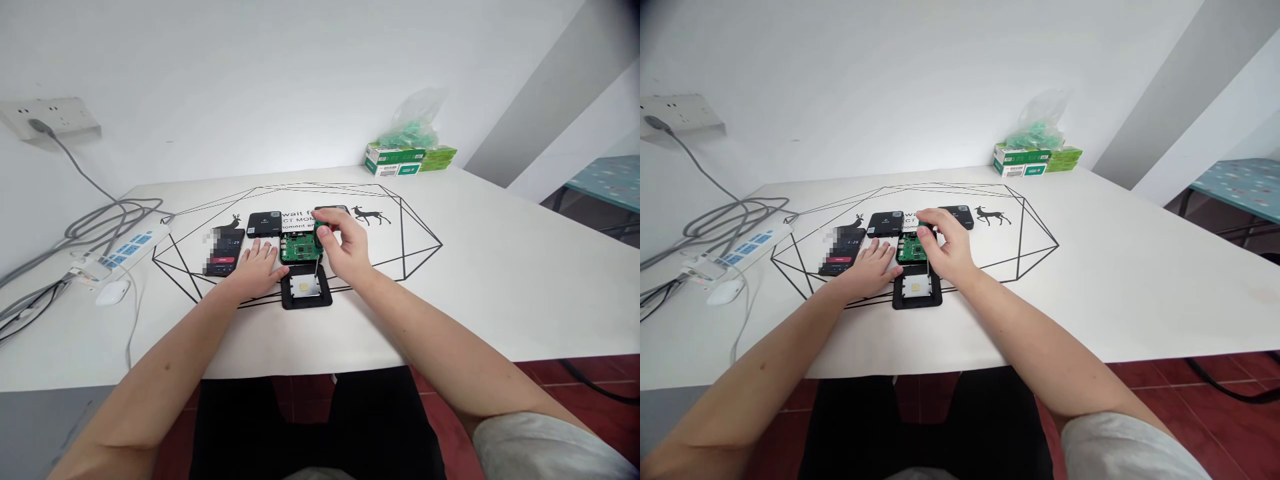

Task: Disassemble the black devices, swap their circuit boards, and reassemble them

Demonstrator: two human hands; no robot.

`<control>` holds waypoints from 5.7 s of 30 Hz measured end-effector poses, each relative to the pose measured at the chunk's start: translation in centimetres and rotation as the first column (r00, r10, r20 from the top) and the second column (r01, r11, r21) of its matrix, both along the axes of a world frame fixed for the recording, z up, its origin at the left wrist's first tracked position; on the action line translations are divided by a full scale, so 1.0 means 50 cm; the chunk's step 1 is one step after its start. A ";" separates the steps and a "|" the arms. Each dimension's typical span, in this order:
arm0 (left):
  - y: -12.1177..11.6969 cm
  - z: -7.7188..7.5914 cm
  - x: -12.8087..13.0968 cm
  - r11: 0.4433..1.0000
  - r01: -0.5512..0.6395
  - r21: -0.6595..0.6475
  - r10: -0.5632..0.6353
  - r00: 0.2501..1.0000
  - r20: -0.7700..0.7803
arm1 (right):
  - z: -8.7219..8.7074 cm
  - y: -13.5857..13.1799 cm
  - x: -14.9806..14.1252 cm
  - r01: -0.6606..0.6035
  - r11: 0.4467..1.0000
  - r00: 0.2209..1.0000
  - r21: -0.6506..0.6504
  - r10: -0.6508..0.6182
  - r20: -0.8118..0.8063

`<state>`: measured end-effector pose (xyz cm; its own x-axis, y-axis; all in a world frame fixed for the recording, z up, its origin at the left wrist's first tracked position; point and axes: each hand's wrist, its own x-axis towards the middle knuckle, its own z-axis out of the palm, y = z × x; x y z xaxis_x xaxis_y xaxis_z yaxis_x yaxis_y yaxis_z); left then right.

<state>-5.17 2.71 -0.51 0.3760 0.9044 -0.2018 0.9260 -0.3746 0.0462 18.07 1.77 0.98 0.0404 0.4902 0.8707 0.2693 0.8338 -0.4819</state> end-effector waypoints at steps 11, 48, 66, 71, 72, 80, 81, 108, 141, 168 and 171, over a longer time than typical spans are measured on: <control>0.003 -0.003 -0.005 1.000 0.011 0.001 -0.011 1.000 0.012 | 0.015 -0.001 0.009 0.044 0.999 0.998 -0.016 -0.043 0.048; 0.013 -0.001 -0.008 1.000 0.028 0.009 -0.028 0.998 0.049 | 0.014 -0.002 -0.002 0.070 0.997 0.996 0.023 -0.072 0.054; 0.013 -0.002 -0.009 0.995 0.047 0.085 -0.049 0.998 0.026 | 0.005 -0.001 -0.010 0.034 0.999 0.999 0.000 -0.034 0.018; 0.012 0.001 -0.006 0.996 0.037 0.086 -0.041 0.998 0.040 | -0.013 0.004 -0.008 -0.065 0.992 0.996 -0.109 0.057 -0.074; 0.012 0.002 -0.005 0.996 0.035 0.082 -0.038 0.999 0.034 | -0.015 0.006 -0.008 -0.082 0.988 0.993 -0.134 0.071 -0.090; 0.013 -0.004 -0.006 0.993 0.042 0.108 -0.045 0.999 0.026 | -0.011 0.009 -0.012 0.001 0.986 0.998 -0.166 -0.011 -0.059; 0.015 -0.004 -0.007 0.994 0.039 0.107 -0.043 0.998 0.035 | -0.010 0.009 -0.013 0.012 0.986 0.998 -0.163 -0.023 -0.060; 0.017 0.000 -0.017 0.993 0.042 0.113 -0.043 0.999 0.004 | -0.022 0.047 0.006 -0.034 0.927 0.976 -0.372 -0.049 -0.211; 0.018 -0.001 -0.015 0.999 0.038 0.038 -0.039 0.999 0.029 | -0.050 0.043 -0.012 -0.025 0.871 0.998 -0.490 0.052 0.040; 0.030 0.019 -0.018 0.946 -0.213 0.243 0.027 0.801 0.598 | -0.015 0.044 0.005 -0.133 0.895 0.958 -0.425 0.007 -0.286; 0.027 0.023 -0.016 0.944 -0.215 0.251 0.019 0.794 0.608 | -0.016 0.046 0.006 -0.147 0.898 0.955 -0.415 0.020 -0.295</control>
